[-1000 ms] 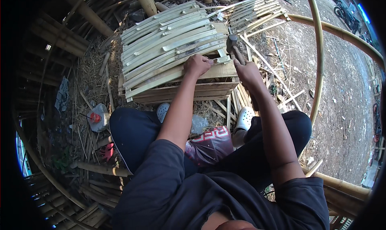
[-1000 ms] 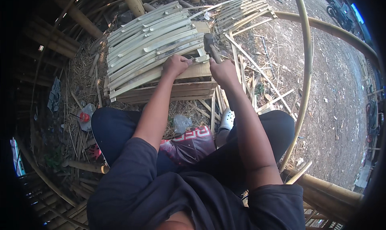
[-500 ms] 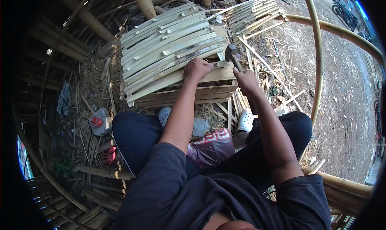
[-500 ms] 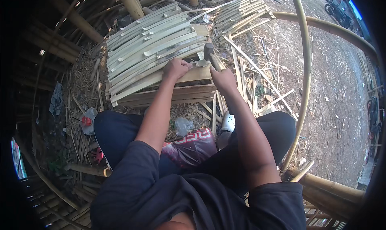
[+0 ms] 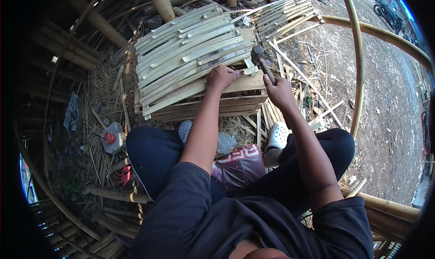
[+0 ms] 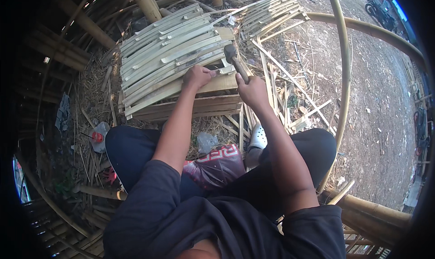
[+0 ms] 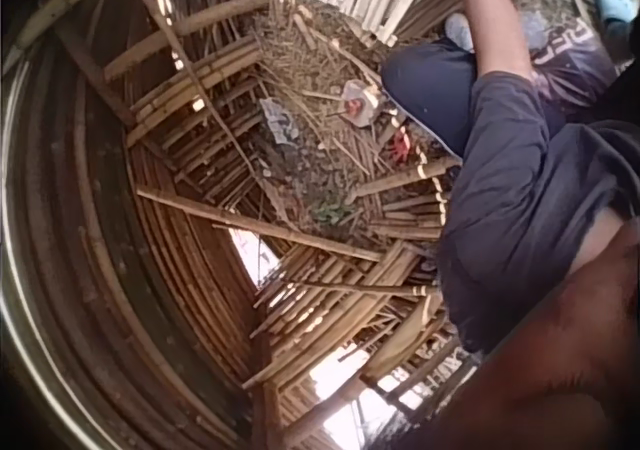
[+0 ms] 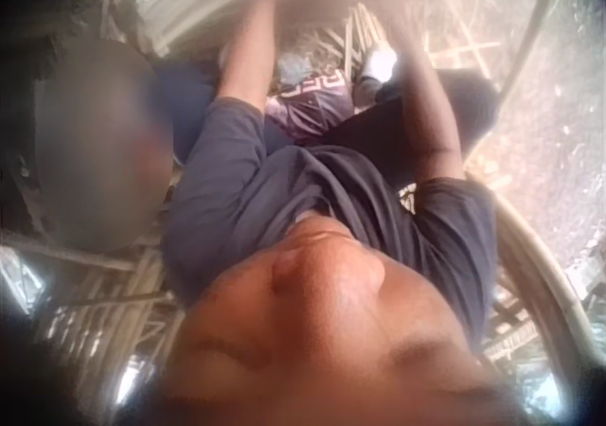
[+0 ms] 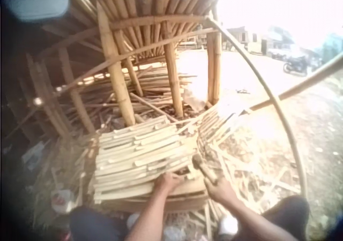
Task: The person assembles a bamboo lattice structure by hammering nails through thin bamboo slats onto a wooden crate support, handling individual slats and nails by hand while using a hammer.
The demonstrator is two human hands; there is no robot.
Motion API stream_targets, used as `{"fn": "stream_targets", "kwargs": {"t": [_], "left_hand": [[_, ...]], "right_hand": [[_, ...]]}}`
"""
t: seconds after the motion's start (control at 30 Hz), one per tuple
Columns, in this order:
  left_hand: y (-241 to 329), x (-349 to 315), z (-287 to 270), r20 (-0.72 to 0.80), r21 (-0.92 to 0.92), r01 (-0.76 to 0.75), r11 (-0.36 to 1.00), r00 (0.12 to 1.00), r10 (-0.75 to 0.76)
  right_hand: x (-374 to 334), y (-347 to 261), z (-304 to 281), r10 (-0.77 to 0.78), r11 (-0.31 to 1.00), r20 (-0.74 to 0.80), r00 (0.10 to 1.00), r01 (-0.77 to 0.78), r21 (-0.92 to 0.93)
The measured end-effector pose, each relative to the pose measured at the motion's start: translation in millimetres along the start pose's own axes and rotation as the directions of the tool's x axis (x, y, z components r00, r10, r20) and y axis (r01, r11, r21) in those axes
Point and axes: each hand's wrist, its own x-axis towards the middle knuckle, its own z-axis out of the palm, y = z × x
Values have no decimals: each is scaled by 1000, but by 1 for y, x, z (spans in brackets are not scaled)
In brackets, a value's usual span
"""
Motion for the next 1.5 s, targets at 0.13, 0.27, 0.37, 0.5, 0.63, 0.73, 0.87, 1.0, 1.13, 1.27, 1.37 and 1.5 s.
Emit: {"fn": "stream_targets", "kwargs": {"t": [0.13, 0.27, 0.37, 0.5, 0.63, 0.73, 0.87, 1.0, 1.13, 1.27, 1.37, 1.5], "left_hand": [[-4, 2, 3, -35, -25, -38, 999, 999, 37], [4, 6, 5, -14, -30, -70, 997, 997, 70], [-7, 9, 5, -12, -36, -35, 999, 999, 34], [-4, 6, 3, -6, -31, -12, 999, 1000, 12], [1, 1, 6, -15, -29, -20, 999, 1000, 20], [10, 2, -2, 63, -49, 26, 998, 998, -23], [0, 2, -1, -32, -26, 17, 1000, 999, -18], [-5, 9, 5, -13, -48, -3, 999, 1000, 3], [-1, 6, 12, -19, -33, -14, 999, 1000, 14], [-1, 3, -3, -9, -34, 27, 999, 1000, -27], [-2, 1, 0, -2, -18, 22, 1000, 1000, -22], [7, -5, 5, -14, -91, -37, 995, 999, 36]], "right_hand": [[-18, -30, -24, -81, 987, -97, 992, 94, 134], [-6, 9, 1, 72, 988, -15, 997, -74, -132], [-2, 14, -3, 109, 994, -48, 993, -107, 37], [-21, -20, -33, -59, 962, -164, 985, 101, 255], [-22, -11, -13, 25, 997, -128, 991, -15, 74], [-5, 29, 4, 94, 995, -34, 995, -95, -19], [-20, -22, -31, -12, 982, -130, 991, 36, 183], [-24, -32, -24, -48, 979, -175, 983, 81, 186], [-5, 21, 9, 147, 989, -32, 989, -148, -27], [-16, -33, -31, 63, 987, -85, 994, -50, 151], [-23, -44, -33, -46, 972, -164, 985, 82, 220], [-3, 12, 10, 135, 985, 9, 991, -133, -109]]}}
